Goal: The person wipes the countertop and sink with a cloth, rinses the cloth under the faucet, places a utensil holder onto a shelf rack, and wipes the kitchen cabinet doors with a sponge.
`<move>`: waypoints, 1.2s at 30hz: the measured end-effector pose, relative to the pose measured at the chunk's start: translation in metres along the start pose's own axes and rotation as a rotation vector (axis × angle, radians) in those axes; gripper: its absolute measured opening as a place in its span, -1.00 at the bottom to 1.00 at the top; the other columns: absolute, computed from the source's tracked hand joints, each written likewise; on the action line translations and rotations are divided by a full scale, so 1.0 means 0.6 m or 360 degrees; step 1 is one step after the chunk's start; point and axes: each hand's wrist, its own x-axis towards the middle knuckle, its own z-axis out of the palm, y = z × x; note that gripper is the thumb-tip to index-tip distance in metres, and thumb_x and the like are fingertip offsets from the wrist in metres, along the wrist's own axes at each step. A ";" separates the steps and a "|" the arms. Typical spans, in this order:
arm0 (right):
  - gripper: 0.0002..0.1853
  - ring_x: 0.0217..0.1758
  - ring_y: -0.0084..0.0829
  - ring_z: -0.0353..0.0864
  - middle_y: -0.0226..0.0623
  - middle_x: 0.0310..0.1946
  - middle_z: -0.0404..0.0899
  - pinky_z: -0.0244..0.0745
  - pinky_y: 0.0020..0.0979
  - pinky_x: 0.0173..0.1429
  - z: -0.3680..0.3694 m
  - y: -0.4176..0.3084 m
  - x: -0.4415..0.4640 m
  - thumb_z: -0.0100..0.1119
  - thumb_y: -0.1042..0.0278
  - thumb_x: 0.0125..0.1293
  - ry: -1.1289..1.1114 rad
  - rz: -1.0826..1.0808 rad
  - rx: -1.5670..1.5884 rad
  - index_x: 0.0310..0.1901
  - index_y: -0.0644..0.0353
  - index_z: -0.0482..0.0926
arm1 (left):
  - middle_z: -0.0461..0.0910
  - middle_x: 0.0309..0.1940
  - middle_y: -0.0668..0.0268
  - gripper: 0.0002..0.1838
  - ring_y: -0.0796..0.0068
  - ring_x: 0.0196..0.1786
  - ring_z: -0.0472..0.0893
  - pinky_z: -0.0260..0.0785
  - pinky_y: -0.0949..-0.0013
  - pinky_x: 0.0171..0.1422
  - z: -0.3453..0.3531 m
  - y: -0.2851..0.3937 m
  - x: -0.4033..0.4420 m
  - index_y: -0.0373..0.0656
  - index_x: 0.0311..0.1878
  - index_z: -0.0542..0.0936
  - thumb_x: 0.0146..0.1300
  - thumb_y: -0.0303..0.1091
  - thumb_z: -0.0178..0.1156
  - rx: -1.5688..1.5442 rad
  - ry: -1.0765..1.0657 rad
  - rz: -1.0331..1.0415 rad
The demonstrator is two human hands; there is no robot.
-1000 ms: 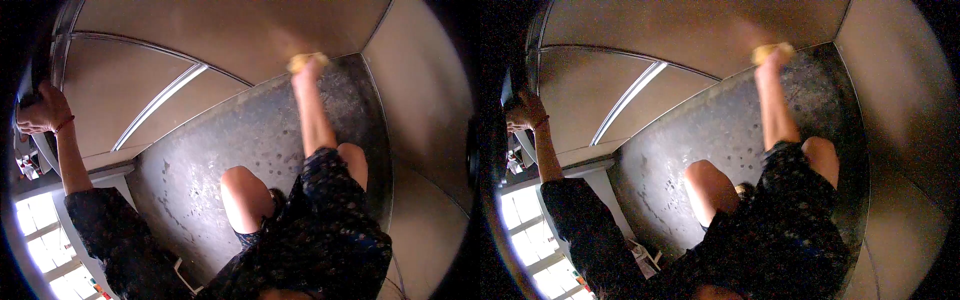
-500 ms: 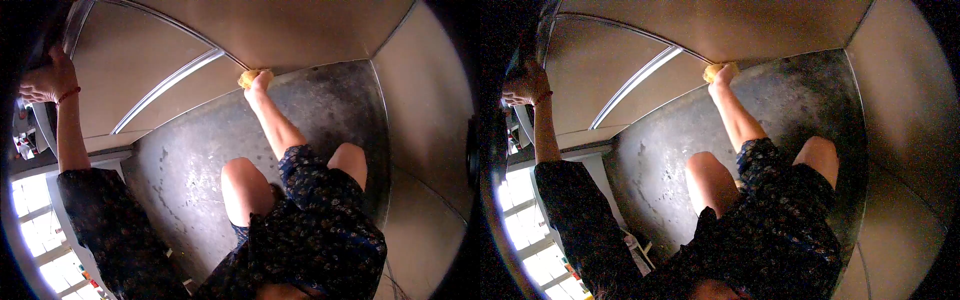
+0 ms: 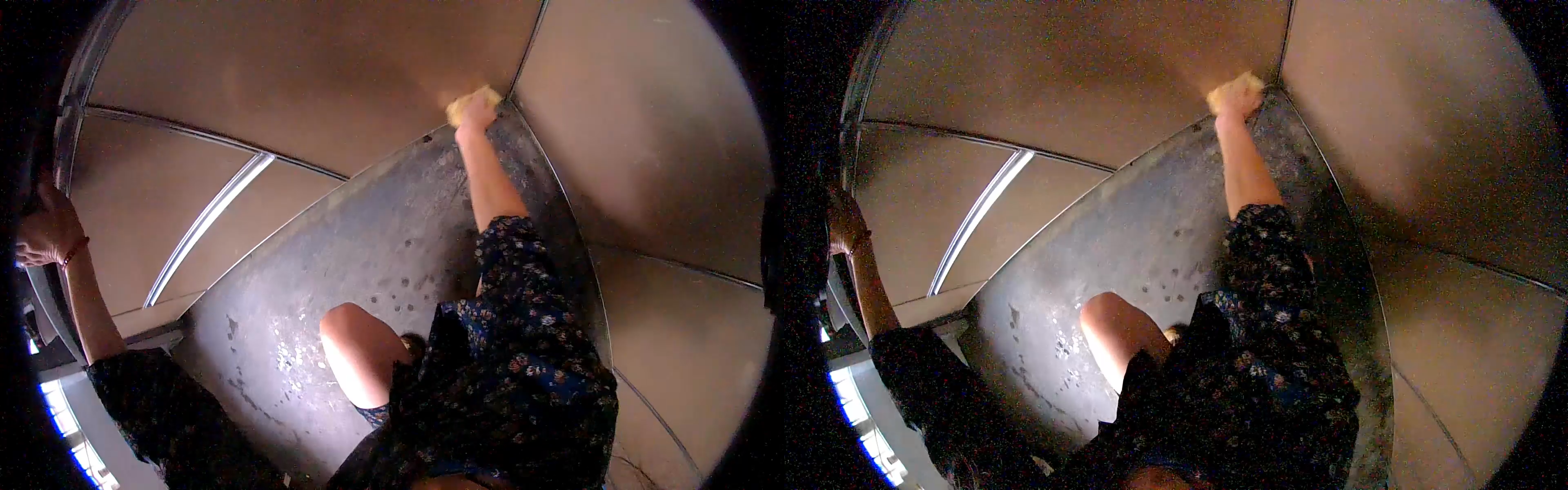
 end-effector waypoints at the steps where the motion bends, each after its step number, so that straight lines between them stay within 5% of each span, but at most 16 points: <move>1: -0.63 -0.15 -0.36 0.53 -0.26 -0.15 0.50 0.48 -0.31 -0.12 -0.011 0.002 -0.040 -0.02 0.29 0.14 -0.0146 0.0473 0.0089 -0.04 0.30 0.45 | 0.48 -0.13 -0.02 -0.22 0.06 -0.07 0.42 0.17 0.02 0.05 0.001 -0.003 0.002 -0.29 -0.10 0.51 -0.03 0.36 0.07 0.0002 0.0009 0.0005; 3: -0.71 -0.29 -0.41 0.53 -0.33 -0.31 0.50 0.48 -0.34 -0.20 -0.011 0.009 -0.070 -0.02 0.33 0.12 -0.0001 0.0473 -0.0171 -0.14 0.28 0.46 | 0.49 -0.16 0.00 -0.24 0.08 -0.11 0.44 0.19 0.03 0.01 -0.002 -0.005 0.006 -0.28 -0.12 0.53 0.00 0.35 0.05 0.0014 0.0038 0.0005; 6: -0.80 -0.37 -0.47 0.49 -0.38 -0.41 0.48 0.45 -0.37 -0.27 -0.021 -0.007 -0.052 -0.04 0.38 0.11 -0.0381 -0.0170 -0.0309 -0.26 0.28 0.45 | 0.52 -0.21 0.02 -0.28 0.10 -0.17 0.47 0.24 0.05 -0.05 0.000 -0.005 0.000 -0.26 -0.16 0.55 0.04 0.33 0.02 0.0022 0.0069 0.0028; 10: -0.86 -0.40 -0.47 0.46 -0.37 -0.43 0.46 0.43 -0.36 -0.33 0.007 -0.039 0.049 -0.03 0.40 0.10 -0.0376 -0.0751 -0.0167 -0.35 0.27 0.45 | 0.56 -0.26 0.05 -0.31 0.13 -0.26 0.51 0.30 0.08 -0.13 0.005 -0.001 -0.001 -0.23 -0.20 0.59 0.09 0.32 -0.02 0.0008 0.0096 0.0031; 14: -0.78 -0.28 -0.40 0.48 -0.33 -0.29 0.43 0.45 -0.30 -0.24 -0.024 -0.039 0.016 -0.07 0.44 0.07 -0.0264 0.0466 -0.0029 -0.20 0.23 0.39 | 0.59 -0.32 0.07 -0.34 0.16 -0.34 0.55 0.35 0.11 -0.21 0.004 -0.006 -0.004 -0.20 -0.24 0.62 0.14 0.30 -0.06 0.0016 0.0097 0.0026; 15: -0.69 -0.23 -0.37 0.48 -0.33 -0.24 0.42 0.45 -0.30 -0.15 -0.033 0.038 0.084 -0.07 0.47 0.05 -0.0428 0.0409 0.0091 -0.10 0.20 0.36 | 0.60 -0.34 0.08 -0.34 0.16 -0.36 0.56 0.37 0.11 -0.23 0.002 -0.007 -0.005 -0.20 -0.25 0.63 0.16 0.29 -0.07 0.0023 0.0105 0.0020; 18: -0.56 0.11 -0.28 0.34 -0.21 0.06 0.33 0.29 -0.28 0.12 -0.004 -0.057 -0.001 -0.01 0.40 0.12 -0.0556 -0.0200 -0.0038 0.08 0.26 0.30 | 0.63 -0.38 0.10 -0.35 0.18 -0.42 0.59 0.41 0.13 -0.28 -0.002 -0.005 -0.003 -0.18 -0.28 0.65 0.20 0.28 -0.10 0.0014 0.0125 0.0016; 19: -0.52 0.24 -0.24 0.18 -0.14 0.19 0.15 0.12 -0.25 0.27 0.012 -0.085 -0.016 -0.02 0.43 0.11 -0.0458 -0.0514 -0.0123 0.10 0.36 0.24 | 0.63 -0.39 0.11 -0.35 0.19 -0.44 0.60 0.42 0.14 -0.30 -0.001 -0.004 -0.004 -0.17 -0.29 0.66 0.21 0.27 -0.11 0.0013 0.0117 0.0009; 22: -0.47 0.28 -0.17 0.09 -0.06 0.22 0.10 -0.01 -0.22 0.34 0.039 -0.122 -0.001 -0.03 0.42 0.12 -0.0318 -0.0984 -0.0454 0.14 0.43 0.20 | 0.64 -0.41 0.10 -0.31 0.17 -0.44 0.61 0.42 0.10 -0.29 0.003 -0.009 -0.015 -0.18 -0.28 0.67 0.18 0.32 -0.11 -0.0011 0.0007 -0.0044; 24: -0.59 0.10 -0.18 0.32 -0.08 0.04 0.27 0.26 -0.21 0.16 0.034 -0.102 0.020 -0.06 0.40 0.15 -0.0227 -0.0707 -0.0502 0.03 0.39 0.30 | 0.63 -0.38 0.10 -0.28 0.14 -0.37 0.58 0.37 0.08 -0.21 -0.004 -0.003 -0.016 -0.20 -0.24 0.64 0.10 0.37 -0.06 0.0010 -0.0154 -0.0125; 26: -0.75 -0.15 -0.25 0.50 -0.16 -0.21 0.46 0.45 -0.26 -0.05 0.019 -0.099 0.021 -0.08 0.45 0.11 -0.0117 0.0023 -0.0314 -0.17 0.33 0.44 | 0.57 -0.27 0.10 -0.24 0.11 -0.15 0.49 0.24 0.07 -0.01 -0.025 0.011 -0.011 -0.21 -0.14 0.56 -0.03 0.40 0.06 -0.0097 -0.0289 -0.0239; 30: -0.79 -0.29 -0.31 0.56 -0.18 -0.22 0.50 0.51 -0.27 -0.20 0.000 -0.152 0.018 -0.02 0.42 0.11 -0.0620 0.0225 -0.0207 -0.21 0.28 0.48 | 0.54 -0.13 0.13 -0.17 0.13 0.05 0.44 0.14 0.08 0.18 -0.047 0.030 -0.002 -0.09 0.04 0.45 -0.14 0.42 0.16 -0.0334 -0.0342 -0.0427; 31: -0.79 -0.33 -0.32 0.57 -0.20 -0.22 0.50 0.51 -0.31 -0.23 -0.001 -0.163 0.013 0.00 0.43 0.11 -0.0735 -0.0128 -0.0531 -0.20 0.25 0.47 | 0.57 -0.18 0.13 -0.19 0.12 -0.05 0.52 0.24 0.06 0.06 -0.052 0.034 -0.002 -0.03 0.06 0.44 -0.11 0.44 0.12 -0.0511 -0.0180 -0.0442; 34: -0.63 0.00 -0.18 0.49 -0.06 -0.07 0.46 0.38 -0.21 0.09 -0.007 -0.303 -0.092 0.05 0.48 0.05 -0.1062 -0.1042 -0.1489 -0.05 0.34 0.43 | 0.56 -0.10 0.21 -0.25 0.16 -0.01 0.51 0.26 0.10 0.07 -0.070 0.048 0.002 0.06 0.12 0.40 -0.04 0.37 0.12 -0.0736 -0.0134 -0.0447; 36: -0.55 0.13 -0.08 0.38 0.00 0.05 0.42 0.25 -0.24 0.25 -0.021 -0.390 -0.142 0.12 0.42 0.01 -0.0972 -0.2124 -0.1455 0.00 0.35 0.41 | 0.52 -0.01 0.30 -0.31 0.24 0.10 0.45 0.19 0.18 0.18 -0.081 0.043 0.010 0.08 0.14 0.39 -0.02 0.24 0.20 -0.0744 -0.0219 -0.0449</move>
